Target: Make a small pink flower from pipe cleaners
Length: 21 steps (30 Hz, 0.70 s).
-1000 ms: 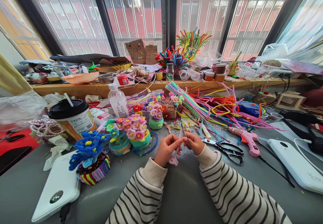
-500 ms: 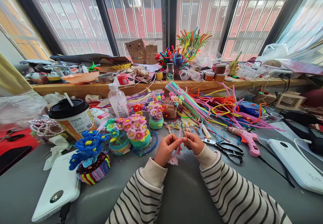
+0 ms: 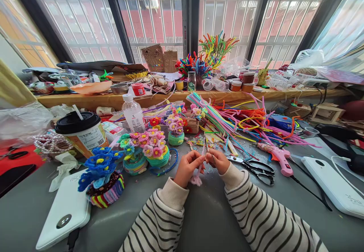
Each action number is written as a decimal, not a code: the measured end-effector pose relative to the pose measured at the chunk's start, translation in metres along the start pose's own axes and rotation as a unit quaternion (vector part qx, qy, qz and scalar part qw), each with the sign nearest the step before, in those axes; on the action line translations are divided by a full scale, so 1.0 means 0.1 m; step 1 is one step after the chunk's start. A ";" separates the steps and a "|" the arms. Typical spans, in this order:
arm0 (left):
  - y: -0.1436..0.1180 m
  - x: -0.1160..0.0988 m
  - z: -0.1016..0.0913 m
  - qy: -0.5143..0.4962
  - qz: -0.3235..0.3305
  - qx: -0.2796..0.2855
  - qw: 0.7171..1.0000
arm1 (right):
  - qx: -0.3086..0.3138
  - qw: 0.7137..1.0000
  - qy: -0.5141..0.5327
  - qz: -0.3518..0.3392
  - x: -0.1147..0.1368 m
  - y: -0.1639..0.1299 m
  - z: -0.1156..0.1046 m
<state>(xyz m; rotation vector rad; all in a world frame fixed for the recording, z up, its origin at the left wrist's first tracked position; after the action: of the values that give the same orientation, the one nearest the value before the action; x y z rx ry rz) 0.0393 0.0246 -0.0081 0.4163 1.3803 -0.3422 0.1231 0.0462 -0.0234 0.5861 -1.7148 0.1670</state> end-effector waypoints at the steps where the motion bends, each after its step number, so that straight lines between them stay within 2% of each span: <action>1: 0.00 0.00 0.00 -0.001 -0.001 0.000 1.000 | -0.005 1.000 -0.007 0.000 -0.01 0.00 -0.01; 5: 0.00 0.00 0.00 -0.005 0.002 -0.005 1.000 | -0.017 1.000 0.011 -0.003 0.01 -0.01 -0.02; 10: 0.00 0.01 0.00 -0.010 0.001 -0.004 1.000 | 0.028 0.996 0.087 0.003 0.02 0.00 0.07; 15: 0.00 0.01 -0.01 -0.007 0.002 -0.012 1.000 | 0.011 0.998 0.064 0.001 0.02 0.00 0.04; 21: 0.00 0.02 -0.03 -0.008 -0.004 -0.015 1.000 | 0.026 0.994 0.106 -0.008 0.06 -0.01 0.06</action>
<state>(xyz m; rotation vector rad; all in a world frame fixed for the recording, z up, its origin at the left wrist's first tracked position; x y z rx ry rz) 0.0372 0.0258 -0.0102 0.3820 1.3712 -0.3305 0.1178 0.0409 -0.0193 0.5985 -1.5030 0.2543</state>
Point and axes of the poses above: each hand's wrist, its own y-axis towards the middle knuckle, its own z-axis out of the palm, x = y × z, the point moved 7 cm from there along y, towards the middle knuckle, and after that the axes turned 7 degrees about x, right-handed, at the moved point
